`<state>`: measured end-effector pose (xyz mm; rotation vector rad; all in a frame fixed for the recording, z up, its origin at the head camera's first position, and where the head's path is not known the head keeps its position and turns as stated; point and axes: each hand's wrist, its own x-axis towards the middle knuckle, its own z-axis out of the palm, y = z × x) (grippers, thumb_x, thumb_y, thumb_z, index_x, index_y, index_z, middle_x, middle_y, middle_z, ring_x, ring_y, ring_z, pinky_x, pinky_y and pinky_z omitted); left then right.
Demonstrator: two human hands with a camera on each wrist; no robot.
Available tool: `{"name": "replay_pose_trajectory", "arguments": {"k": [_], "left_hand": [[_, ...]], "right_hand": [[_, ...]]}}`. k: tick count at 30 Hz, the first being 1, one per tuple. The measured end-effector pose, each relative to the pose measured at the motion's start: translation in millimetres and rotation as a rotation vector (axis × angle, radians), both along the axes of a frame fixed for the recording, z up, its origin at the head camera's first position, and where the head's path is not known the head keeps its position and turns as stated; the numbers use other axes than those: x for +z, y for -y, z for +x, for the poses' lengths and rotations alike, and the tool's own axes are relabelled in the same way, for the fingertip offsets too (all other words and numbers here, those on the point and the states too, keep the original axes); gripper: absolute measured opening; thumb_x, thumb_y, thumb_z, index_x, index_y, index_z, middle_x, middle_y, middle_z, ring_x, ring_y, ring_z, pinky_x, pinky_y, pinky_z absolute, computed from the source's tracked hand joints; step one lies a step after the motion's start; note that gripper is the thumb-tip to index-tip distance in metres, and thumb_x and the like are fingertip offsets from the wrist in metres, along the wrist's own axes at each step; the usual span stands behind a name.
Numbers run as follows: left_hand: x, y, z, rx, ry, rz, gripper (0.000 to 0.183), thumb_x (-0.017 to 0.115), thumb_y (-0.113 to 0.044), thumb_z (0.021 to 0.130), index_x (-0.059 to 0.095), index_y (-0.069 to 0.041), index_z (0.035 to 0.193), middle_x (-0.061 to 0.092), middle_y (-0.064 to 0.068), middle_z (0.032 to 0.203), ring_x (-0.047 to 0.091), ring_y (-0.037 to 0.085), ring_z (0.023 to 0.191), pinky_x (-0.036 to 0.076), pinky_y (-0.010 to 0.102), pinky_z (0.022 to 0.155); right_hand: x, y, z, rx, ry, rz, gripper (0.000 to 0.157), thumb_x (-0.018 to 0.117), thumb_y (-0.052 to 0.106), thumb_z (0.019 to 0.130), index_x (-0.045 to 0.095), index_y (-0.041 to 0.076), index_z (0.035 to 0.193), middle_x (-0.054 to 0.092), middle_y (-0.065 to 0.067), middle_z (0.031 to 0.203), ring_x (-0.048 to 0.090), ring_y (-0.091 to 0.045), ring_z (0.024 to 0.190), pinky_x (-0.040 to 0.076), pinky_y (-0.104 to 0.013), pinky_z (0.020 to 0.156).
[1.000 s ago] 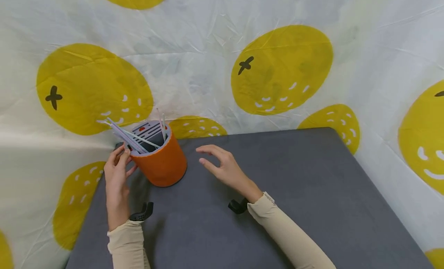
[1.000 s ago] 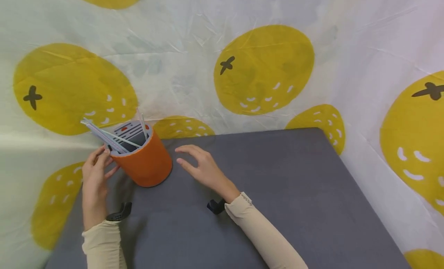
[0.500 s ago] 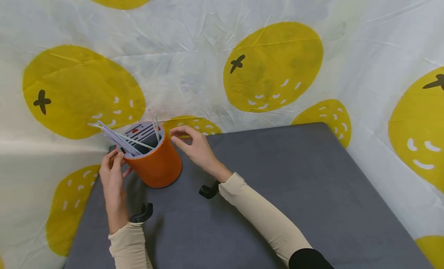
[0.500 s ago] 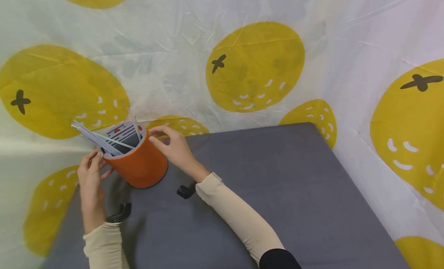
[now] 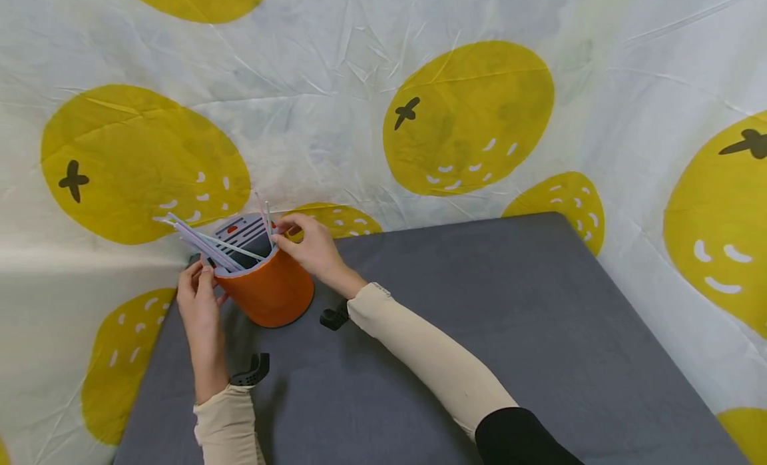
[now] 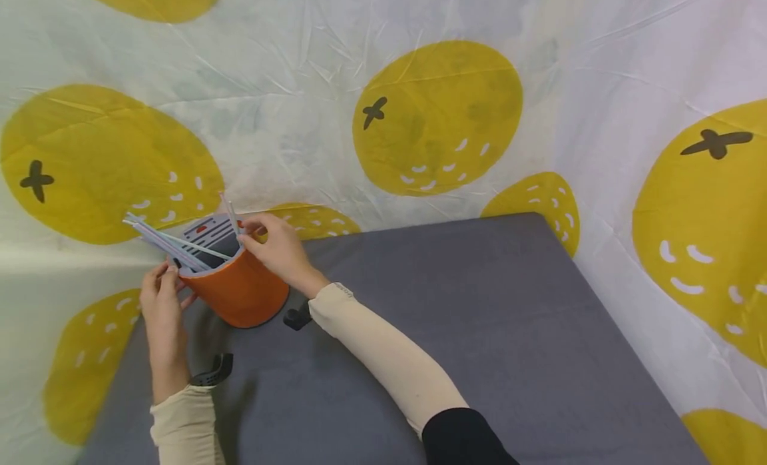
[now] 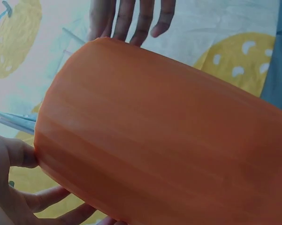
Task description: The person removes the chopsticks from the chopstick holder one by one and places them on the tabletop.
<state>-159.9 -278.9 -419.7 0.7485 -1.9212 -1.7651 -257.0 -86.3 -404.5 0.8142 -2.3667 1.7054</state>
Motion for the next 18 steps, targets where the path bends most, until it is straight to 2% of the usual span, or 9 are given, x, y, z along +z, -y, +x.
{"name": "replay_pose_trajectory", "arguments": {"k": [4, 8, 12, 18], "left_hand": [[0.5, 0, -1.4, 0.003, -0.002, 0.002, 0.049, 0.048, -0.042, 0.109, 0.048, -0.02, 0.153, 0.054, -0.007, 0.132, 0.052, 0.006, 0.107, 0.048, 0.034, 0.094], [-1.5, -1, -1.9, 0.005, -0.002, 0.007, 0.048, 0.048, -0.042, 0.109, 0.049, -0.02, 0.152, 0.054, -0.01, 0.128, 0.052, 0.007, 0.107, 0.048, 0.034, 0.095], [-2.8, -1, -2.4, 0.013, 0.005, 0.01, 0.047, 0.048, -0.043, 0.109, 0.05, -0.023, 0.151, 0.054, -0.007, 0.133, 0.052, 0.007, 0.11, 0.048, 0.034, 0.096], [-4.6, -1, -1.1, 0.021, 0.0, 0.011, 0.047, 0.049, -0.043, 0.109, 0.05, -0.022, 0.151, 0.054, -0.006, 0.134, 0.053, 0.007, 0.11, 0.049, 0.035, 0.097]], "right_hand": [[1.4, 5, -2.3, -0.026, -0.037, 0.028, 0.027, 0.075, 0.026, 0.098, 0.073, 0.012, 0.121, 0.07, -0.003, 0.11, 0.066, -0.017, 0.1, 0.053, -0.017, 0.084], [1.2, 9, -4.2, -0.039, -0.037, 0.043, 0.023, 0.074, 0.024, 0.098, 0.075, 0.012, 0.117, 0.07, -0.003, 0.108, 0.064, -0.015, 0.098, 0.05, -0.013, 0.082], [1.8, 11, -4.3, -0.037, -0.03, 0.045, 0.018, 0.072, 0.022, 0.1, 0.075, 0.011, 0.113, 0.069, -0.003, 0.106, 0.062, -0.014, 0.096, 0.048, -0.013, 0.082], [4.2, 12, -1.9, -0.017, -0.031, -0.009, 0.016, 0.071, 0.02, 0.101, 0.074, 0.011, 0.113, 0.069, -0.003, 0.105, 0.062, -0.013, 0.095, 0.05, -0.015, 0.079]]}}
